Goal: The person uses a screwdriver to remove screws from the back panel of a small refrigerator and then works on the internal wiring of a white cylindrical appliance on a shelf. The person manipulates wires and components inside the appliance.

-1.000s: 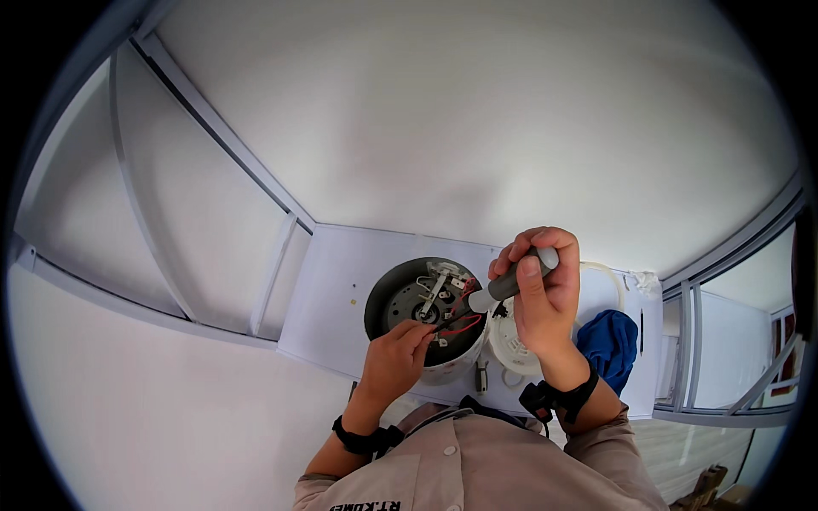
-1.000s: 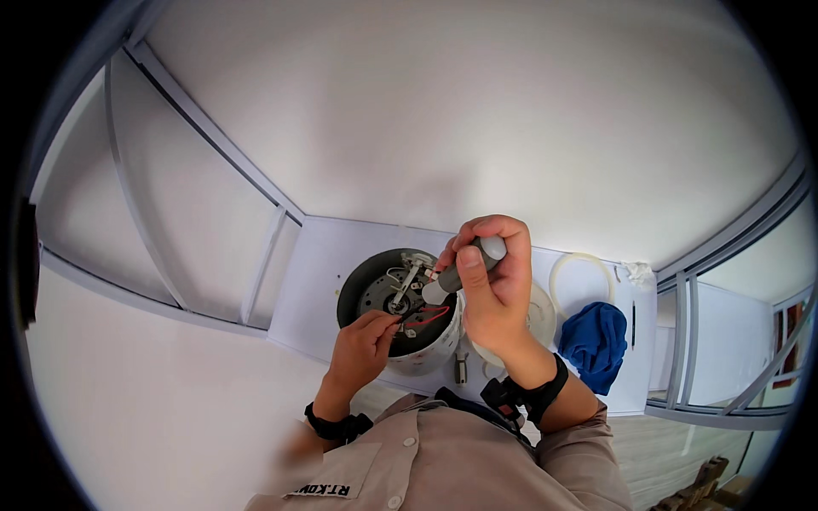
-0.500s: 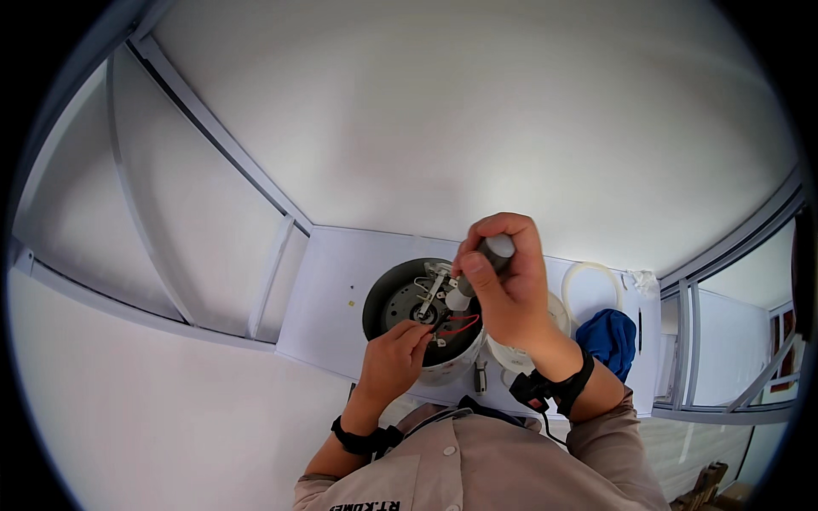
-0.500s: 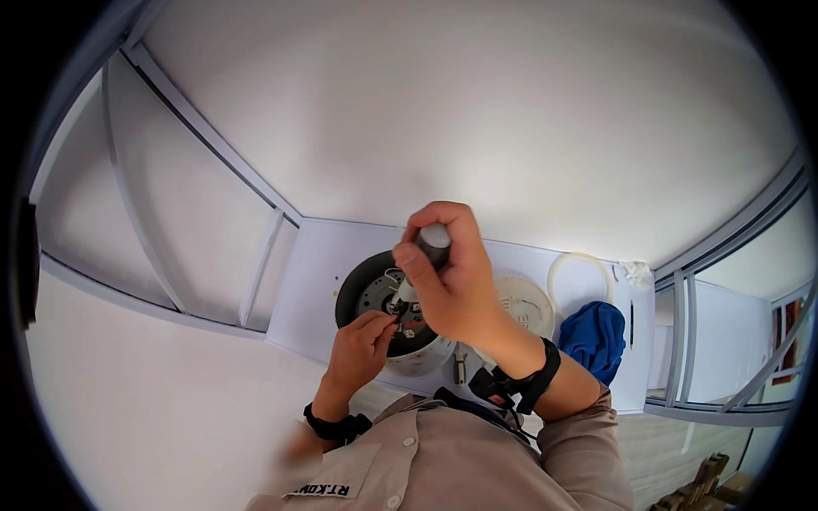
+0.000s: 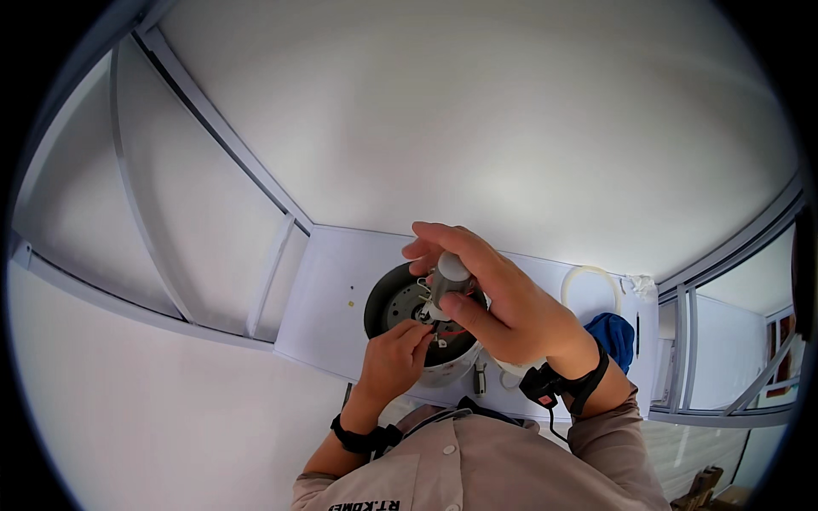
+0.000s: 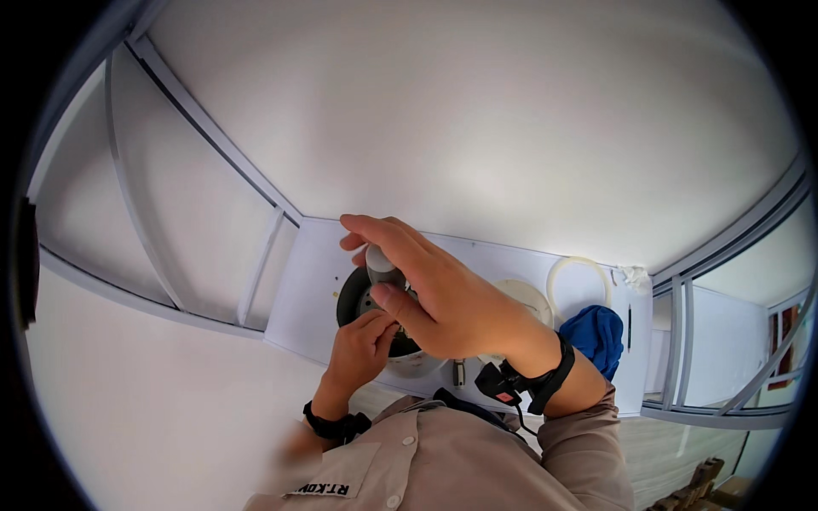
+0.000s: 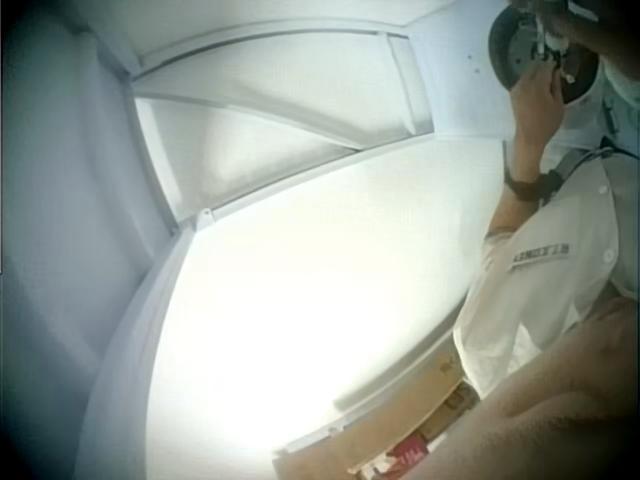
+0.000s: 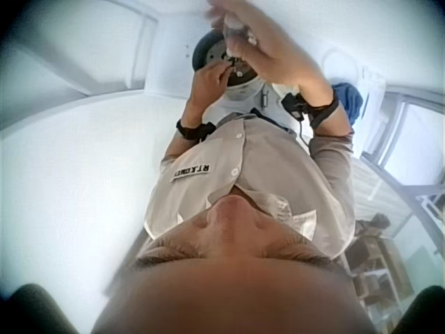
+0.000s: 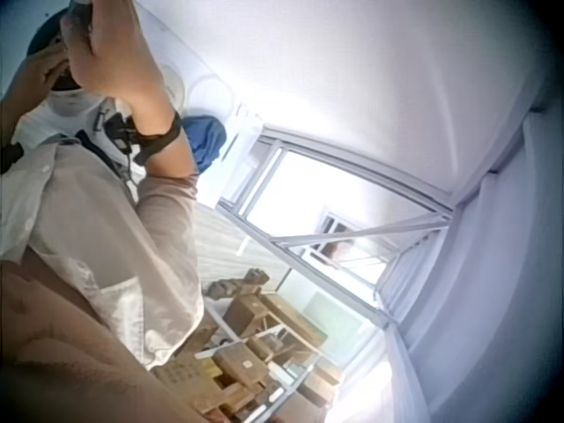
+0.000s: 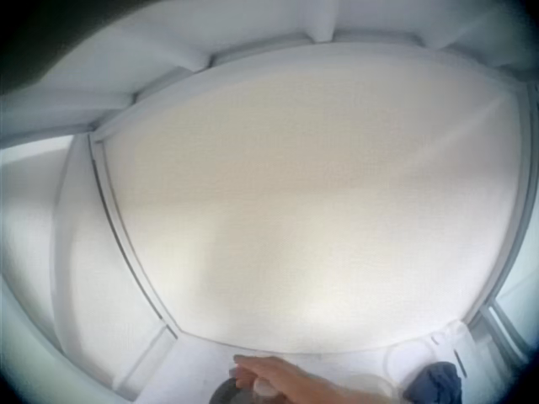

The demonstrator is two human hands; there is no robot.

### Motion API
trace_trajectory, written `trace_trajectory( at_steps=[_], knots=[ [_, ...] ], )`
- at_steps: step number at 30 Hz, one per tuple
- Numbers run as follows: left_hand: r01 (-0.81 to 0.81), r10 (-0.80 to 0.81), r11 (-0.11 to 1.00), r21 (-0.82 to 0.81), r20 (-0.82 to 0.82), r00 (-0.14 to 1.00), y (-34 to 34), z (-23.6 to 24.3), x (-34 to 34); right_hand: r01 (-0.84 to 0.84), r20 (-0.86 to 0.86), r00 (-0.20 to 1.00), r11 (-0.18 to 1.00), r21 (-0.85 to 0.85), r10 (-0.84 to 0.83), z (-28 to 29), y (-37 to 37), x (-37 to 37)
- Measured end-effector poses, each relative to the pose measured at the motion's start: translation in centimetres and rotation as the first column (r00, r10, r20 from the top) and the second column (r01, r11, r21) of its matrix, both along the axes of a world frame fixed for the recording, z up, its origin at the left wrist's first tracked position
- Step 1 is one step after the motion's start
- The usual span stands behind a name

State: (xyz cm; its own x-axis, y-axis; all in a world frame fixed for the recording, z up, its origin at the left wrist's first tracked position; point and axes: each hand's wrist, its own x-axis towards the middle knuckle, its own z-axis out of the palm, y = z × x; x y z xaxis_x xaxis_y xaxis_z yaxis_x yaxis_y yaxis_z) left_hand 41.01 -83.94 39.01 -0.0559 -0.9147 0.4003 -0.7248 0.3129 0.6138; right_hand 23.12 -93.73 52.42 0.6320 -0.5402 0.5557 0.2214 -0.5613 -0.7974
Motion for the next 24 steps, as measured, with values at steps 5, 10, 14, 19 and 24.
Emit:
trace_trajectory(
  at_steps=[5, 10, 14, 19, 24],
  knots=[
    [0.005, -0.005, 1.000, -0.021, 0.011, 1.000, 0.04, -0.28, 0.30, 0.090, -0.135, 0.986, 0.992, -0.089, -0.101, 0.45, -0.62, 0.12],
    [0.017, -0.017, 0.999, 0.029, -0.005, 1.000, 0.19, 0.16, 0.14, 0.171, -0.105, 0.977, 0.977, -0.124, -0.184, -0.03, -0.80, 0.19],
    [-0.022, 0.022, 1.000, 0.003, 0.014, 1.000, 0.32, -0.23, 0.16, 0.183, -0.101, 0.975, 0.971, -0.151, -0.200, 0.05, -0.66, 0.47],
    [-0.068, 0.068, 0.997, 0.025, -0.026, 0.997, 0.20, 0.07, 0.02, 0.238, -0.059, 0.965, 0.949, -0.205, -0.255, -0.09, -0.54, 0.73],
    [-0.096, 0.095, 0.995, -0.017, -0.055, 0.994, 0.24, -0.23, -0.22, 0.307, -0.057, 0.941, 0.912, -0.271, -0.333, -0.10, -0.34, 0.89]
  ],
)
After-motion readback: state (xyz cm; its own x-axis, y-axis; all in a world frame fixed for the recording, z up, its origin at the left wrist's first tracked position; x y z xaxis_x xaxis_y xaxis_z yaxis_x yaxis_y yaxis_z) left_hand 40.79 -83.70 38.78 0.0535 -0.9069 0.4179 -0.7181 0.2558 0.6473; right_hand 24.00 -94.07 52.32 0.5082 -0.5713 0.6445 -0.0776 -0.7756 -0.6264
